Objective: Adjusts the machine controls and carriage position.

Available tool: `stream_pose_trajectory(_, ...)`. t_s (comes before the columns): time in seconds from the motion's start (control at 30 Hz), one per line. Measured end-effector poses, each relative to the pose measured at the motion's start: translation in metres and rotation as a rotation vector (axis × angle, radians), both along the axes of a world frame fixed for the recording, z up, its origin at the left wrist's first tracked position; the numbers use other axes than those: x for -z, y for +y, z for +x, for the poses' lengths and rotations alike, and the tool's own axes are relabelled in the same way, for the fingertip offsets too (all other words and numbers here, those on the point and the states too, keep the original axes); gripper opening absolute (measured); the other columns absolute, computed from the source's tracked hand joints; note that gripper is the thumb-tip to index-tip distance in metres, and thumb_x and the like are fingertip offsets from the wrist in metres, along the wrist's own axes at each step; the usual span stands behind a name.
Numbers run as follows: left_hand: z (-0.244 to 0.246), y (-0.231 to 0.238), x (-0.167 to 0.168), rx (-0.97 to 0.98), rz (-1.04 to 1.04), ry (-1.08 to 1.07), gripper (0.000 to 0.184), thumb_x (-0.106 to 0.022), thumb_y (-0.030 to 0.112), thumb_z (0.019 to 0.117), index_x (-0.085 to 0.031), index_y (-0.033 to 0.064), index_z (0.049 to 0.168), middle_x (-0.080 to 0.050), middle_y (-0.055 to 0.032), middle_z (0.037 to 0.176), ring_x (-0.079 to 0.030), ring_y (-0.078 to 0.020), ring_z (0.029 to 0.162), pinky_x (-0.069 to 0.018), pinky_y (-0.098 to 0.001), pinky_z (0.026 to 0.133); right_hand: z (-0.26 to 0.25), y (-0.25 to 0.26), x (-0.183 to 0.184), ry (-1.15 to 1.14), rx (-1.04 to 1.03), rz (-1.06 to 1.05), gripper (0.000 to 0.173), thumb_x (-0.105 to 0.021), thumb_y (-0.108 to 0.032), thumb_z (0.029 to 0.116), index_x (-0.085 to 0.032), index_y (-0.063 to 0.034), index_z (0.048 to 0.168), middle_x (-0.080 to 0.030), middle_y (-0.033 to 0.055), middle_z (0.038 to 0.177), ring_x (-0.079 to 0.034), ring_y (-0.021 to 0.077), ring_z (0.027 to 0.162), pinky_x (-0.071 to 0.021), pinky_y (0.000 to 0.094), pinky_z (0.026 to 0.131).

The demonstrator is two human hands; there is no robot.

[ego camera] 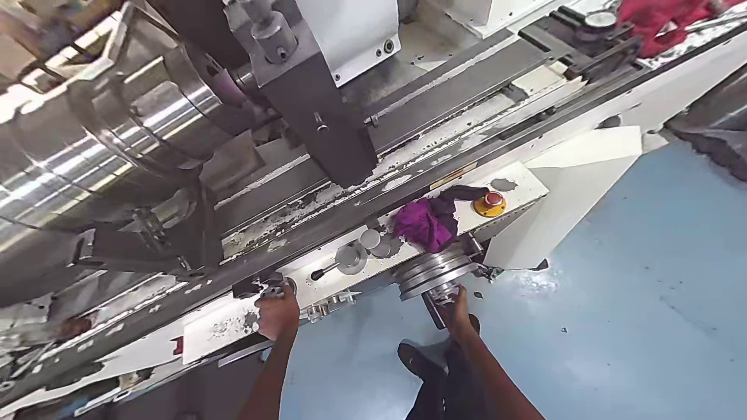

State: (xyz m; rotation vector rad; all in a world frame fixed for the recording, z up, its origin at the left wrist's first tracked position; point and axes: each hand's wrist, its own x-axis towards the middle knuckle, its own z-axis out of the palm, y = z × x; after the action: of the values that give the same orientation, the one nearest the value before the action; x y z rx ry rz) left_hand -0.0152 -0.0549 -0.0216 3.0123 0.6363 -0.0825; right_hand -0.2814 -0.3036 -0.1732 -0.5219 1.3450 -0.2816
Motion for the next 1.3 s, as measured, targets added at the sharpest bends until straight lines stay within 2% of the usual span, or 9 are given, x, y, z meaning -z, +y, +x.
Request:
stream_pose_trajectory(0.13,-0.004,-0.003,-0.010,-0.010,-0.071,0.042,0.082,-0.050,0.061,0.1007,-0.042,-0.0046,0.148,-0.065,-0.0284,0.128,-0.066,-0.0431,0.117,-0.0514,-0.0620,0.096,-0.008,0.017,-0.002,0.239,-0.289,-0.898,0.069,-0.065,-0.029,0.0983,-0.040,0.0130,0.147,-0.055,0.0336,0.139,-0.057,0.0400,0.128,-0.0458,0.0503,0.109)
stream_pose_trajectory(0.27,-0.004,-0.010,-0.016,-0.065,-0.141,0.056,0.076,-0.054,0.055,0.1013,-0.041,-0.0047,0.147,-0.068,-0.0261,0.122,-0.069,-0.0400,0.113,-0.0548,-0.0577,0.092,-0.012,0.022,0.017,0.279,-0.516,-1.255,0.103,-0.084,-0.040,0.0730,-0.038,0.0129,0.148,-0.041,0.0410,0.148,-0.042,0.0560,0.137,-0.0356,0.0628,0.114)
stream_pose_trajectory(0.47,-0.001,-0.014,-0.017,-0.096,-0.191,0.072,0.071,-0.053,0.052,0.1029,-0.041,-0.0042,0.145,-0.068,-0.0254,0.122,-0.069,-0.0390,0.111,-0.0561,-0.0571,0.091,-0.016,0.007,0.014,-0.084,-0.258,-0.618,0.067,-0.068,-0.021,0.0908,-0.041,0.0052,0.147,-0.062,0.0223,0.126,-0.064,0.0215,0.108,-0.0534,0.0384,0.093)
stream_pose_trajectory(0.6,-0.003,-0.012,-0.017,-0.080,-0.198,0.067,0.066,-0.054,0.050,0.1030,-0.045,-0.0039,0.141,-0.070,-0.0237,0.117,-0.071,-0.0371,0.109,-0.0571,-0.0556,0.089,-0.012,-0.006,0.016,-0.230,-0.047,0.037,0.072,-0.020,-0.068,0.1031,-0.047,-0.0088,0.133,-0.069,0.0153,0.097,-0.072,0.0272,0.076,-0.0611,0.0440,0.061)
stream_pose_trajectory(0.73,0.000,-0.010,-0.015,-0.053,-0.199,0.075,0.070,-0.056,0.050,0.1024,-0.043,-0.0050,0.143,-0.070,-0.0241,0.116,-0.070,-0.0376,0.110,-0.0569,-0.0557,0.091,-0.008,0.007,0.014,0.055,0.060,-0.511,0.051,-0.050,-0.028,0.1080,-0.044,0.0111,0.140,-0.057,0.0229,0.117,-0.061,0.0169,0.093,-0.0529,0.0317,0.080)
stream_pose_trajectory(0.87,0.001,-0.004,-0.013,-0.024,-0.207,0.071,0.072,-0.058,0.049,0.1022,-0.039,-0.0060,0.145,-0.069,-0.0255,0.118,-0.070,-0.0379,0.112,-0.0570,-0.0539,0.092,-0.006,0.027,0.016,0.209,-0.373,-1.215,0.104,-0.085,-0.034,0.0687,-0.038,0.0146,0.148,-0.039,0.0409,0.149,-0.041,0.0529,0.139,-0.0335,0.0588,0.117)
stream_pose_trajectory(1.07,0.000,-0.005,-0.015,-0.026,-0.225,0.079,0.073,-0.060,0.049,0.1013,-0.039,-0.0054,0.145,-0.069,-0.0253,0.117,-0.070,-0.0381,0.110,-0.0573,-0.0551,0.091,-0.008,0.021,0.017,0.056,-0.274,-0.992,0.114,-0.091,-0.024,0.0626,-0.030,0.0096,0.152,-0.046,0.0336,0.146,-0.053,0.0339,0.131,-0.0464,0.0438,0.109)
stream_pose_trajectory(1.2,0.001,-0.004,-0.016,-0.029,-0.244,0.077,0.073,-0.062,0.048,0.1003,-0.039,-0.0046,0.145,-0.070,-0.0251,0.116,-0.070,-0.0384,0.110,-0.0575,-0.0554,0.091,-0.024,0.008,0.013,-0.365,-0.202,-0.406,0.047,-0.047,-0.009,0.1047,-0.034,0.0060,0.148,-0.059,0.0183,0.128,-0.066,0.0172,0.108,-0.0587,0.0318,0.090)
stream_pose_trajectory(1.3,0.002,-0.003,-0.016,-0.029,-0.240,0.087,0.074,-0.062,0.049,0.1003,-0.039,-0.0046,0.145,-0.069,-0.0252,0.116,-0.070,-0.0380,0.110,-0.0573,-0.0550,0.091,-0.014,0.001,0.020,-0.296,-0.061,-0.006,0.061,-0.020,-0.058,0.1087,-0.045,-0.0151,0.144,-0.068,0.0168,0.117,-0.072,0.0297,0.093,-0.0610,0.0436,0.070)
